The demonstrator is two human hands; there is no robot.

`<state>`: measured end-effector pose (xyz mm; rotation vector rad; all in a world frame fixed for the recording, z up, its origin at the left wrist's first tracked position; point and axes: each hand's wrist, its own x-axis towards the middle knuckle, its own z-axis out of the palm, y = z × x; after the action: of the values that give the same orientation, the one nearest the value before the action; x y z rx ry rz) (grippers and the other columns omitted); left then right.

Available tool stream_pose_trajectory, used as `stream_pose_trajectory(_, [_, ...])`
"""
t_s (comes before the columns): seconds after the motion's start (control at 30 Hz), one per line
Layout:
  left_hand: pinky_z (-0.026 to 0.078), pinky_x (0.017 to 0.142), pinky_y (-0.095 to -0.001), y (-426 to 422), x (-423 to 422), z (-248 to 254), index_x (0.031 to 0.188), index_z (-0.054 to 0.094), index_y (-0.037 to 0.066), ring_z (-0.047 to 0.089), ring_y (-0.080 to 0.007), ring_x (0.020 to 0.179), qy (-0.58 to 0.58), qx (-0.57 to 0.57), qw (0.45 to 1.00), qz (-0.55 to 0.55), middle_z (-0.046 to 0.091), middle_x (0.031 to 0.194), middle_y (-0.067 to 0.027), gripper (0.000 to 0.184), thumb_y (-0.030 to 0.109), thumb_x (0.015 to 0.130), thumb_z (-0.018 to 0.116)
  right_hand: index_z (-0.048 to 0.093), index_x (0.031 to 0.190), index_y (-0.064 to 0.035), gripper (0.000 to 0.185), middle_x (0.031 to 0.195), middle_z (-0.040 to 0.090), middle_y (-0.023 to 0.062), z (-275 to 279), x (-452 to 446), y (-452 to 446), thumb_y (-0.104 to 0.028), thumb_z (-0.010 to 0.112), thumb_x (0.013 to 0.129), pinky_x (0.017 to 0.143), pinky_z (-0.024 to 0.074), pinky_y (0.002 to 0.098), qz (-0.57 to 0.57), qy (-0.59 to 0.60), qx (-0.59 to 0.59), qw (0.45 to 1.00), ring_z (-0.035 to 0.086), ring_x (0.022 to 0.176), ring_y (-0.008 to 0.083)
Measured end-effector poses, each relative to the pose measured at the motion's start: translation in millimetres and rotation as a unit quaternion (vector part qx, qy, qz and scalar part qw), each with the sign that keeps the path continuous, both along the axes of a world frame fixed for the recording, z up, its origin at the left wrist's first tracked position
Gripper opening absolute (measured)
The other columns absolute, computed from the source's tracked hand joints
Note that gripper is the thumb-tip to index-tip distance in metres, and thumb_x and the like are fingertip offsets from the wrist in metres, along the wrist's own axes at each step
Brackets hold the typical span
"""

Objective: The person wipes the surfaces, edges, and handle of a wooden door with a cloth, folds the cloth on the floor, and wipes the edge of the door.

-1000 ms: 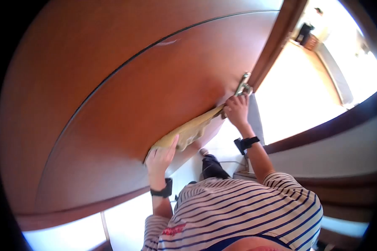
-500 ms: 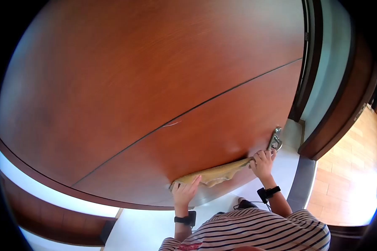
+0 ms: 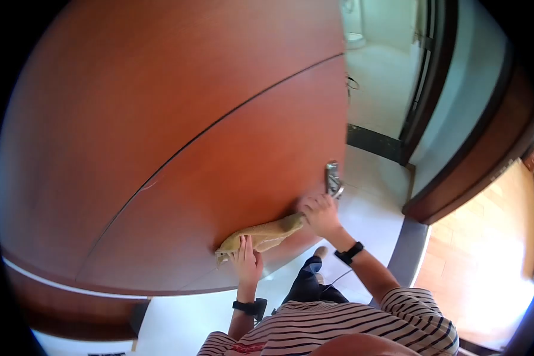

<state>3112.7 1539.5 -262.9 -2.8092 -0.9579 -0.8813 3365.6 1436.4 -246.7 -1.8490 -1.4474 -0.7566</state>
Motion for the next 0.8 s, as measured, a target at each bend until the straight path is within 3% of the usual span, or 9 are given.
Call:
stream_pose_trajectory(0.1, [0.025, 0.100, -0.0620, -23.0, 16.1, 18.8, 0.136, 0.039, 0.007, 0.051, -0.0322, 0.116, 0.001, -0.043, 0.999, -0.020, 0.043, 0.138, -0.0144, 0.060, 0.013, 0.079, 0.054, 0.060, 0.067, -0.0108, 0.015, 0.077, 0.053, 0.0067, 21.9, -17.6, -3.6, -0.026, 0.059, 0.071, 0.084, 0.0369, 0.0404, -0.007, -0.001, -0.016, 1.000, 0.050, 0.084, 0.0235])
stream_pose_trajectory(0.17, [0.024, 0.101, -0.0622, -29.6, 34.4, 27.5, 0.138, 0.037, 0.008, 0.051, -0.0315, 0.116, -0.013, -0.040, 0.998, -0.041, 0.043, 0.139, -0.0136, 0.061, 0.013, 0.079, 0.054, 0.059, 0.066, -0.0102, 0.016, 0.075, 0.050, 0.0035, 24.1, -26.3, 7.6, -0.026, 0.061, 0.066, 0.080, 0.0383, 0.0391, -0.004, 0.029, 0.039, 0.999, 0.049, 0.079, 0.0225])
stream_pose_trajectory(0.2, [0.023, 0.101, -0.0624, -25.5, 72.4, 4.8, 0.139, 0.035, 0.009, 0.051, -0.0308, 0.116, -0.011, -0.051, 0.997, -0.055, 0.042, 0.139, -0.0128, 0.063, 0.013, 0.079, 0.054, 0.059, 0.066, -0.0102, 0.016, 0.075, 0.050, 0.0035, -3.4, 3.4, 15.9, -0.026, 0.061, 0.066, 0.080, 0.0383, 0.0391, -0.001, 0.049, 0.038, 0.998, 0.049, 0.079, 0.0225])
stream_pose_trajectory(0.33, [0.025, 0.101, -0.0607, -25.3, 122.0, -10.0, 0.139, 0.035, 0.009, 0.052, -0.0309, 0.115, 0.022, -0.068, 0.994, -0.085, 0.046, 0.136, -0.0117, 0.063, 0.015, 0.080, 0.056, 0.057, 0.066, -0.0121, 0.017, 0.074, 0.049, 0.0024, -19.2, 35.2, 11.4, -0.028, 0.058, 0.070, 0.076, 0.0377, 0.0336, 0.086, -0.003, -0.017, 0.996, 0.049, 0.080, 0.0199])
stream_pose_trajectory(0.47, [0.031, 0.100, -0.0512, -36.7, 119.4, -10.8, 0.137, 0.040, 0.011, 0.055, -0.0293, 0.107, 0.025, 0.033, 0.984, -0.174, 0.052, 0.130, -0.0088, 0.063, 0.021, 0.078, 0.061, 0.053, 0.064, -0.0112, 0.019, 0.068, 0.044, 0.0033, -23.5, 22.8, -17.9, -0.029, 0.059, 0.067, 0.070, 0.0388, 0.0313, 0.166, -0.042, -0.004, 0.985, 0.046, 0.071, 0.0208])
stream_pose_trajectory(0.6, [0.032, 0.103, -0.0461, -61.7, 87.3, 25.7, 0.132, 0.047, 0.012, 0.055, -0.0268, 0.107, 0.071, 0.121, 0.987, -0.081, 0.056, 0.124, -0.0094, 0.058, 0.023, 0.078, 0.062, 0.055, 0.067, -0.0101, 0.013, 0.072, 0.050, 0.0032, 8.1, 23.6, -53.8, -0.022, 0.060, 0.068, 0.070, 0.0405, 0.0346, 0.216, -0.049, -0.077, 0.972, 0.051, 0.074, 0.0207])
stream_pose_trajectory(0.67, [0.029, 0.105, -0.0474, -59.7, 55.4, 33.1, 0.131, 0.048, 0.009, 0.054, -0.0265, 0.109, 0.035, 0.166, 0.985, 0.011, 0.055, 0.125, -0.0110, 0.057, 0.023, 0.077, 0.062, 0.058, 0.070, -0.0095, 0.007, 0.084, 0.059, 0.0016, 18.9, 24.1, -52.3, -0.016, 0.060, 0.068, 0.077, 0.0425, 0.0381, 0.247, 0.175, -0.065, 0.951, 0.056, 0.084, 0.0219])
stream_pose_trajectory(0.73, [0.027, 0.106, -0.0488, -74.7, 21.0, 39.0, 0.130, 0.049, 0.007, 0.053, -0.0263, 0.112, -0.005, 0.194, 0.973, 0.124, 0.054, 0.127, -0.0119, 0.057, 0.023, 0.077, 0.062, 0.057, 0.073, -0.0061, 0.008, 0.092, 0.063, 0.0031, 86.8, 6.2, -66.5, -0.010, 0.059, 0.066, 0.080, 0.0435, 0.0417, 0.306, 0.133, 0.036, 0.942, 0.057, 0.093, 0.0264])
stream_pose_trajectory(0.8, [0.019, 0.108, -0.0541, -82.2, -23.6, 72.9, 0.136, 0.038, 0.002, 0.043, -0.0324, 0.125, -0.089, 0.183, 0.943, 0.265, 0.044, 0.137, -0.0171, 0.064, 0.019, 0.079, 0.061, 0.056, 0.076, -0.0040, 0.008, 0.098, 0.063, 0.0064, 129.7, -11.9, -67.8, -0.008, 0.059, 0.071, 0.082, 0.0432, 0.0413, 0.360, 0.098, 0.087, 0.924, 0.057, 0.095, 0.0306])
